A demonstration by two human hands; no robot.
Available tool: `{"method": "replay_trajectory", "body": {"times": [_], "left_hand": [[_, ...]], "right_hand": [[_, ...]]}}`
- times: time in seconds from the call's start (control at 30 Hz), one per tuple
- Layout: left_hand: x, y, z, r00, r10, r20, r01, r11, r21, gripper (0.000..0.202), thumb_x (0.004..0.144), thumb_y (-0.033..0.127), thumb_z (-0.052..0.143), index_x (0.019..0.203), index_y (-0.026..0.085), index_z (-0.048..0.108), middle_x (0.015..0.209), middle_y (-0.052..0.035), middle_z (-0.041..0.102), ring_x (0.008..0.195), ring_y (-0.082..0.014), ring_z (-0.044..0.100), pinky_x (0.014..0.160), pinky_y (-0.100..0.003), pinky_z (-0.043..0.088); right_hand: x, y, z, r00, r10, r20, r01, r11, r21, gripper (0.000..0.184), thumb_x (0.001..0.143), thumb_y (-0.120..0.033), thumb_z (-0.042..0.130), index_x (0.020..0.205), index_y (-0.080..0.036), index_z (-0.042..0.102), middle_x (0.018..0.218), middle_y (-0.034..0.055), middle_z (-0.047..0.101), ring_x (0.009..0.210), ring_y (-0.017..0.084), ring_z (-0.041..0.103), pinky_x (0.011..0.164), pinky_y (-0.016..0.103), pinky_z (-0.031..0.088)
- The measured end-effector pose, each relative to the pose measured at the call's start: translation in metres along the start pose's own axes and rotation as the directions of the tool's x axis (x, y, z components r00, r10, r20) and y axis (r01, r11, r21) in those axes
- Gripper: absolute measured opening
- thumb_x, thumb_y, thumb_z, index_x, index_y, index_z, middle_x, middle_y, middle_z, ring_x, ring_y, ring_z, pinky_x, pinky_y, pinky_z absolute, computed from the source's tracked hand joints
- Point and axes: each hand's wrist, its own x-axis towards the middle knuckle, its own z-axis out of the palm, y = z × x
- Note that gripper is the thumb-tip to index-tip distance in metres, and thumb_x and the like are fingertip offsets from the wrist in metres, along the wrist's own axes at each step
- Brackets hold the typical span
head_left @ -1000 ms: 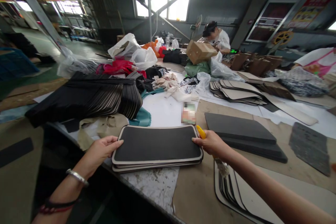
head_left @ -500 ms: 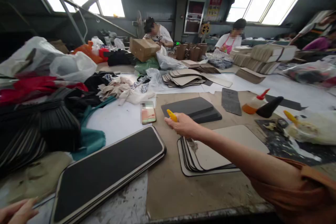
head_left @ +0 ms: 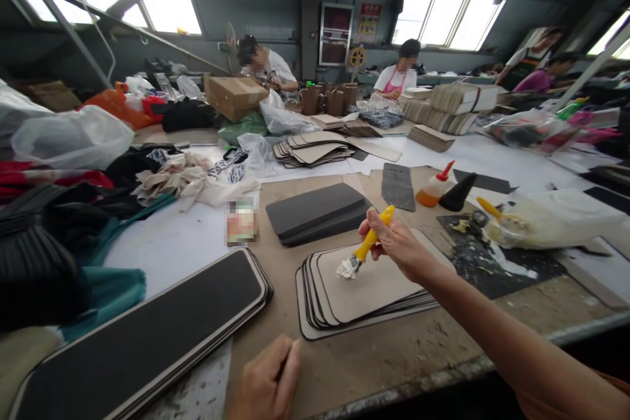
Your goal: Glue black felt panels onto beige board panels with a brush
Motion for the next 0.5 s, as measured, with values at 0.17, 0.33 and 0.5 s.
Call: {"method": "replay_trajectory", "body": {"times": [0.17, 0.33, 0.5], "left_hand": [[0.016, 0.027, 0.035, 0.995, -0.033, 0.097, 0.054, 0.974, -0.220, 0.024, 0.080, 0.041, 0.052, 0.069, 0.023, 0.062, 0.065, 0.0009, 0.061, 0.063, -0.0128, 0.054, 0.062, -0.021, 0.038], [0.026, 0.026, 0.042, 0.973, -0.114, 0.202, 0.178, 0.924, -0.338, 0.025, 0.077, 0.043, 0.056, 0.076, 0.021, 0.067, 0.075, -0.0033, 0.066, 0.070, -0.0151, 0.057, 0.064, -0.023, 0.042], [0.028, 0.032, 0.053, 0.951, -0.220, 0.218, 0.303, 0.800, -0.518, 0.025, 0.069, 0.041, 0.064, 0.068, 0.017, 0.063, 0.067, -0.0042, 0.066, 0.062, -0.0136, 0.055, 0.060, -0.024, 0.042]], "right_hand": [[-0.008, 0.011, -0.008, 0.996, 0.066, -0.061, -0.049, 0.969, 0.241, 0.054, 0.065, -0.066, 0.063, 0.074, -0.013, 0.059, 0.065, 0.0001, 0.055, 0.052, 0.010, 0.055, 0.048, 0.022, 0.050], [-0.017, 0.020, -0.020, 0.992, 0.109, -0.068, -0.062, 0.873, 0.484, 0.046, 0.061, -0.057, 0.072, 0.071, -0.014, 0.061, 0.068, -0.0001, 0.056, 0.055, 0.010, 0.055, 0.045, 0.019, 0.050], [-0.023, 0.031, -0.027, 0.976, 0.207, -0.069, -0.120, 0.774, 0.622, 0.037, 0.063, -0.048, 0.076, 0.069, -0.014, 0.063, 0.068, -0.0004, 0.057, 0.054, 0.008, 0.054, 0.043, 0.017, 0.050]]}}
